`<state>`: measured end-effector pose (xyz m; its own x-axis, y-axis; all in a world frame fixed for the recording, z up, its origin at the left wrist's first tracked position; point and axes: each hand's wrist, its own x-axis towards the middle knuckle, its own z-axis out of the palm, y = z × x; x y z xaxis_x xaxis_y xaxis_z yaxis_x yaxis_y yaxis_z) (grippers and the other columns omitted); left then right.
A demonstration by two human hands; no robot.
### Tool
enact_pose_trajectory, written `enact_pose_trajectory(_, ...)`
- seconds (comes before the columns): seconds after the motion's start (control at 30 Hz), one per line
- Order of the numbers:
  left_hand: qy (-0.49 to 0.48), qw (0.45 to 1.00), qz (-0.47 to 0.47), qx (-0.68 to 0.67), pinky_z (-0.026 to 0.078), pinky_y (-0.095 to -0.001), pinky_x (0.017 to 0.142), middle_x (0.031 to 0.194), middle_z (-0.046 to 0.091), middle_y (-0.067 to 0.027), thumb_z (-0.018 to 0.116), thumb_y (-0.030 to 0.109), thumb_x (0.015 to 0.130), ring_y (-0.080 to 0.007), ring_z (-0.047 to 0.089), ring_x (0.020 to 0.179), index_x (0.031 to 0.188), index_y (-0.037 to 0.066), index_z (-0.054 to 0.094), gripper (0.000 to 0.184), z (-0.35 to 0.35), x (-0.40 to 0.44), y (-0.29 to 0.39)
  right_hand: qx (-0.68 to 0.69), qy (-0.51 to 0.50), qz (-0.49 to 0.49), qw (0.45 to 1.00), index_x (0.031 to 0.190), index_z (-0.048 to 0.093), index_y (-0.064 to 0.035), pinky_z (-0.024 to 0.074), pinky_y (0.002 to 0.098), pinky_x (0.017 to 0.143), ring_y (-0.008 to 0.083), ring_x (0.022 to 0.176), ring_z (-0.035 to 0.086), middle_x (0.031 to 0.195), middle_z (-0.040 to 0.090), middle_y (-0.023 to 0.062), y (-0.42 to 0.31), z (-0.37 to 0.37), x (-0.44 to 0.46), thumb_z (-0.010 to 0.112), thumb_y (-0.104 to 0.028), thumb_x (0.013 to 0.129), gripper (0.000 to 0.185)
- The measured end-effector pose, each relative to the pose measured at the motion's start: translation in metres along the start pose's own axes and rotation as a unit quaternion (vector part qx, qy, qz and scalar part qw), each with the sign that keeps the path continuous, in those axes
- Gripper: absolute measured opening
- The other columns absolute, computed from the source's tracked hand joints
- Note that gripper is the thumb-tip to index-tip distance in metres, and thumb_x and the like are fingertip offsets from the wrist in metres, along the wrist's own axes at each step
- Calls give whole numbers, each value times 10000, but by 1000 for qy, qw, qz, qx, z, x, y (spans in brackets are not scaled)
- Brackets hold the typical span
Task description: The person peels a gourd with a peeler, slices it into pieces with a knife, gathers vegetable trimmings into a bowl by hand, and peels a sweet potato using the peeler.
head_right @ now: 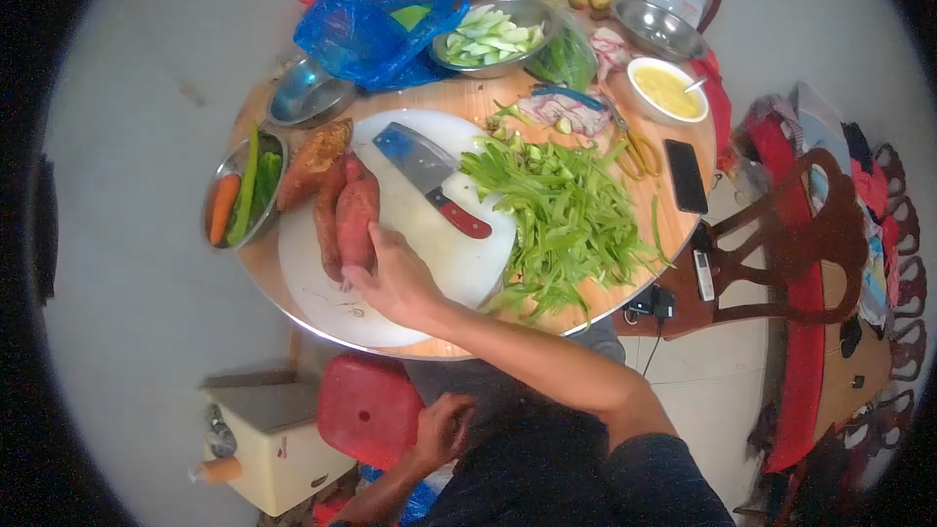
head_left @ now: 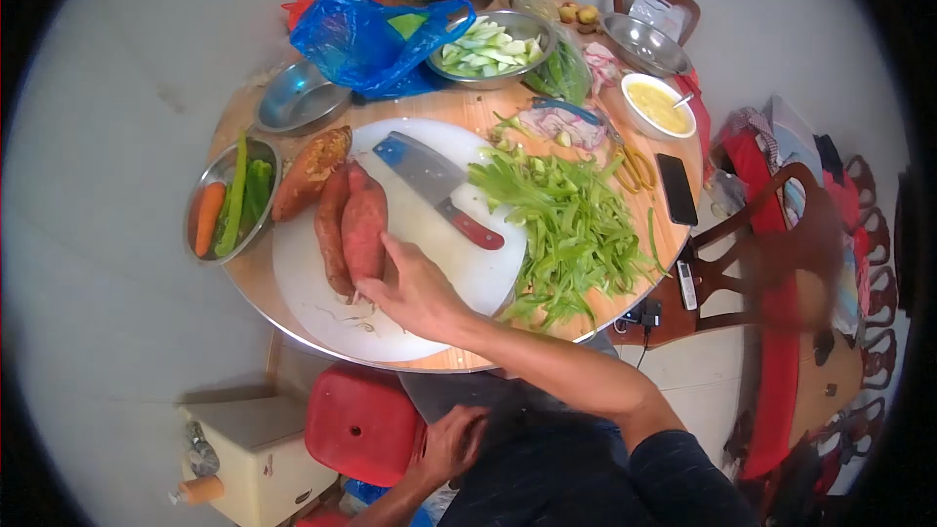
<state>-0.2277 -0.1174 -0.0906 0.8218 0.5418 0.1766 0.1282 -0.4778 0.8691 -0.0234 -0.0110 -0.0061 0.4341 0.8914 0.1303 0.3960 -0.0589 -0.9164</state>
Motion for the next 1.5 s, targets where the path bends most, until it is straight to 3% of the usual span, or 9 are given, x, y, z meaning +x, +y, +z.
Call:
enact_pose_trajectory(0.1,-107,992,-62,31,611,-457,769,1041,733,-193,680,89,1003,-389,746,908,1233,42,667,236,36,16,-68,-40,2,-73,997,1476,506,81,495,470,1099,449,1270,625,1429,579,306,-5,-50,-42,709,-212,982,610)
enact_pose_trajectory(0.17,-143,986,-82,34,621,-453,788,1124,744,-181,636,143,1057,-376,756,928,1304,43,643,266,63,35,-113,-49,125,-151,979,1398,608,21,508,446,1081,393,1246,647,1384,639,236,13,-95,-66,716,-105,962,467)
enact_pose_trajectory(0.23,-129,934,-282,-176,644,-467,805,1321,703,-133,596,231,1104,-317,758,1013,1455,84,554,383,85,66,-138,-168,246,-124,947,1215,696,23,513,439,1067,348,1233,660,1270,698,193,14,-157,-89,713,-34,941,280)
enact_pose_trajectory(0.27,-107,898,-342,-256,644,-467,804,1323,702,-133,596,232,1105,-316,758,1014,1456,85,553,383,92,80,-145,-179,290,-102,934,1221,688,24,508,421,1070,326,1216,660,1265,691,175,28,-182,-101,689,-24,964,261)
enact_pose_trajectory(0.37,-81,845,-388,-359,645,-467,804,1326,700,-131,596,233,1105,-315,757,1017,1459,86,551,386,117,113,-152,-217,388,-20,896,1234,656,32,482,395,1078,286,1189,642,1258,660,141,91,-238,-133,612,-71,1047,218)
enact_pose_trajectory(0.7,-84,800,-398,-442,647,-468,803,1338,692,-127,598,238,1105,-312,754,1027,1467,89,543,396,201,150,-87,-279,333,-38,900,1315,552,44,344,481,1203,342,1382,485,1450,503,242,146,-239,-126,509,-171,1096,310)
enact_pose_trajectory(0.73,-88,800,-394,-443,647,-468,802,1340,691,-127,598,239,1105,-312,754,1028,1468,89,542,397,204,154,-80,-269,329,-24,905,1350,526,33,323,493,1224,354,1422,457,1475,476,253,150,-240,-129,505,-259,1115,376)
enact_pose_trajectory(1.0,-124,792,-379,-462,648,-469,801,1349,685,-124,599,243,1105,-309,752,1036,1475,92,536,405,215,159,-50,-264,339,34,902,1335,527,46,320,520,1208,380,1409,452,1452,478,275,143,-232,-119,487,-467,1114,560)
enact_pose_trajectory(1.5,-160,771,-371,-492,651,-470,799,1368,673,-118,601,250,1105,-304,747,1051,1489,97,524,420,216,141,-37,-294,310,30,904,1397,563,30,327,494,1225,336,1431,473,1485,524,219,143,-233,-118,487,-402,1137,510)
